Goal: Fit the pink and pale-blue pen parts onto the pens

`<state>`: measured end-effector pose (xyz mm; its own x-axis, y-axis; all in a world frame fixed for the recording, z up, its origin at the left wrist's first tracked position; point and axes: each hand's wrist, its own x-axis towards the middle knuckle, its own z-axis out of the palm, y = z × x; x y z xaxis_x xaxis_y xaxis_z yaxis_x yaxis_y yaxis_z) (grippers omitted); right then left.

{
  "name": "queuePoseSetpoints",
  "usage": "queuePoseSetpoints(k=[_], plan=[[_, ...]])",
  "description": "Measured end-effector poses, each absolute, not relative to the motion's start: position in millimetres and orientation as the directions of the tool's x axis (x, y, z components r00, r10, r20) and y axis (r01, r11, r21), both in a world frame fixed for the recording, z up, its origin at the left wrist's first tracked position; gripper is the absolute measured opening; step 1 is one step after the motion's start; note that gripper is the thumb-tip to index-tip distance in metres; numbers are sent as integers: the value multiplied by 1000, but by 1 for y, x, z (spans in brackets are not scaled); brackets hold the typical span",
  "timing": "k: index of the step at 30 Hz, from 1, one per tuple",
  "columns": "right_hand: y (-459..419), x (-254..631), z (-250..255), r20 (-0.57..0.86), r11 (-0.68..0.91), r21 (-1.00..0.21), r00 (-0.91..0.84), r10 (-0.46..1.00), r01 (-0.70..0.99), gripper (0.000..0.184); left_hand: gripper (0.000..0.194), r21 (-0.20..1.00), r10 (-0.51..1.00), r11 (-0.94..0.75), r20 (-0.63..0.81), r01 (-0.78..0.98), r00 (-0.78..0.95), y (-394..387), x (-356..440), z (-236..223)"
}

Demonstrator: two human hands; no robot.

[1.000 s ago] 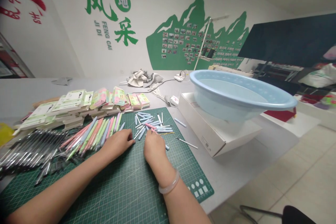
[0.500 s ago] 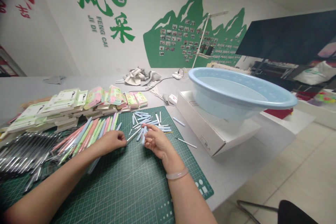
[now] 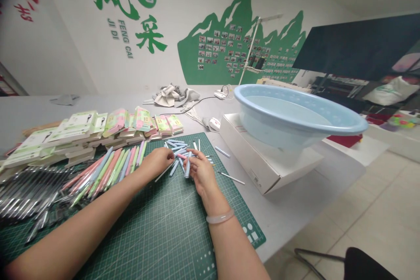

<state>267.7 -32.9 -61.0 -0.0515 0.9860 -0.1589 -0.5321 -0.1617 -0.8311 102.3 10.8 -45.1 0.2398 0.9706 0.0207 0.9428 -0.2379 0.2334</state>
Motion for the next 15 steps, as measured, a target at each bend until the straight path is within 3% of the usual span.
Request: queuePoseSetpoints(k=[8, 15], plan=[[-32, 272, -60, -136, -152, -821, -70, 988, -550, 34, 22, 196, 984, -142, -82, 970, 160, 33, 122, -57], [-33, 271, -58, -241, -261, -736, -119, 963, -625, 30, 25, 239, 987, -94, -107, 966, 122, 41, 130, -61]])
